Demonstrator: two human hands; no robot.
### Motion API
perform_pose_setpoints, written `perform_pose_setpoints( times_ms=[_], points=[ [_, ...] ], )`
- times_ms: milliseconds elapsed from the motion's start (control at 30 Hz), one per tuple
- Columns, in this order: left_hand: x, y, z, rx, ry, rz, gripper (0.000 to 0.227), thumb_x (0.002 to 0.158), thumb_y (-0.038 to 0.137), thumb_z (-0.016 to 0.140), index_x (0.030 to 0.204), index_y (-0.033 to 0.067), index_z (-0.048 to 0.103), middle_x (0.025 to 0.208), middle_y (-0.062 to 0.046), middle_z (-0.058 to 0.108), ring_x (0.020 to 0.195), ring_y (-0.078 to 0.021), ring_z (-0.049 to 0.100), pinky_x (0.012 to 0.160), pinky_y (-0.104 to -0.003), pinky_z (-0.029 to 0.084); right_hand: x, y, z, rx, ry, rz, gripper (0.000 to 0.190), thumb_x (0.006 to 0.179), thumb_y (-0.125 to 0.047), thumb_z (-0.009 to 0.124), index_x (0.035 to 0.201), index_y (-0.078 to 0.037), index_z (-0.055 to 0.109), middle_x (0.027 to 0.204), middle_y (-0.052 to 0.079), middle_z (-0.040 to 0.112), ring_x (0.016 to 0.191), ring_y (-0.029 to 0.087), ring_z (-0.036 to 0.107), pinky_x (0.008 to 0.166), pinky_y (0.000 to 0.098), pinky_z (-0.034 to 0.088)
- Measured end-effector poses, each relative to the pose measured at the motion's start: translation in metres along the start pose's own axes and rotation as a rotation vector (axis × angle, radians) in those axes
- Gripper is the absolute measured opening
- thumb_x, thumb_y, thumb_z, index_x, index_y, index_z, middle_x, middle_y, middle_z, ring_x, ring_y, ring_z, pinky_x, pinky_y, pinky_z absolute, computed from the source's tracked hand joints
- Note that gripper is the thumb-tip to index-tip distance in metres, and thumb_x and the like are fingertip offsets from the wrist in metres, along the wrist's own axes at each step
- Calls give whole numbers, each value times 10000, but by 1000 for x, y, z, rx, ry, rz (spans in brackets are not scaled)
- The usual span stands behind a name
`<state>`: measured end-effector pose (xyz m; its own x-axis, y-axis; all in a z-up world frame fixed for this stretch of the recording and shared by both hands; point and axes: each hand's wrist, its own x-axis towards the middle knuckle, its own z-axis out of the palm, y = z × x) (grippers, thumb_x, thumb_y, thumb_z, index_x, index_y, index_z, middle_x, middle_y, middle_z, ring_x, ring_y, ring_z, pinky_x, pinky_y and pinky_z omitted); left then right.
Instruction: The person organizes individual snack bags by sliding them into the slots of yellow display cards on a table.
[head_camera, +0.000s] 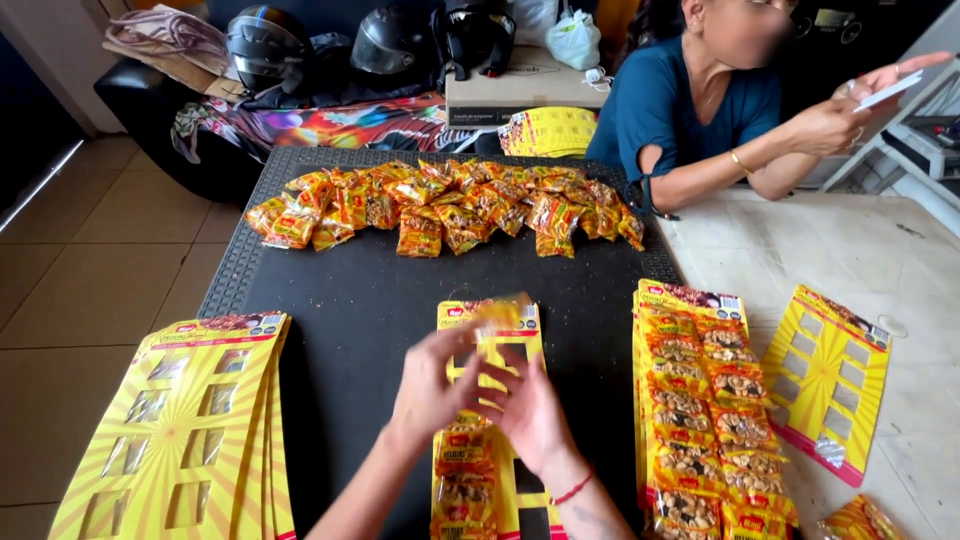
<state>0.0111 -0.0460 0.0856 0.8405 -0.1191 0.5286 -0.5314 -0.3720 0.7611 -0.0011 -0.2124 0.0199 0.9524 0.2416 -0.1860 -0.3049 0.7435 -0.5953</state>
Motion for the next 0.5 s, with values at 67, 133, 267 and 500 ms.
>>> perform_pose_setpoints(
  times_ms=[67, 133, 267, 500],
  points=[
    [-24, 2, -1, -17, -84, 85, 226, 925, 155, 636, 1060, 32, 769, 1140, -66, 786, 949, -218, 759, 862, -368, 600, -1, -6, 7, -105, 77, -98, 405, 923, -338, 631, 1184, -35, 687, 1119, 196, 734, 968, 359, 712, 831, 484, 581],
    [-41, -6, 1, -39, -166, 170, 182, 950, 133, 660, 935, 34, 813, 1035, -40, 809, 994, -215, 759, 895, -359, 604, -1, -4, 7, -216, 155, -195, 213, 937, -124, 687, 1075, 31, 737, 1006, 187, 768, 926, 328, 743, 786, 409, 587],
    [-55, -32, 12, -312, 87, -182, 188, 824, 118, 829, 731, 45, 683, 875, -99, 754, 855, -255, 764, 736, -369, 635, -8, 10, 20, -317, 140, -171, 184, 941, -146, 717, 1063, -7, 730, 970, 134, 751, 896, 255, 746, 778, 369, 611],
    [-56, -31, 11, -423, -185, -546, 419, 683, 156, 983, 975, 54, 700, 801, -89, 762, 791, -230, 784, 737, -356, 658, 8, 10, -6, -508, 157, -324, 61, 854, -57, 819, 835, -30, 769, 786, 96, 738, 688, 183, 727, 612, 325, 624]
  ],
)
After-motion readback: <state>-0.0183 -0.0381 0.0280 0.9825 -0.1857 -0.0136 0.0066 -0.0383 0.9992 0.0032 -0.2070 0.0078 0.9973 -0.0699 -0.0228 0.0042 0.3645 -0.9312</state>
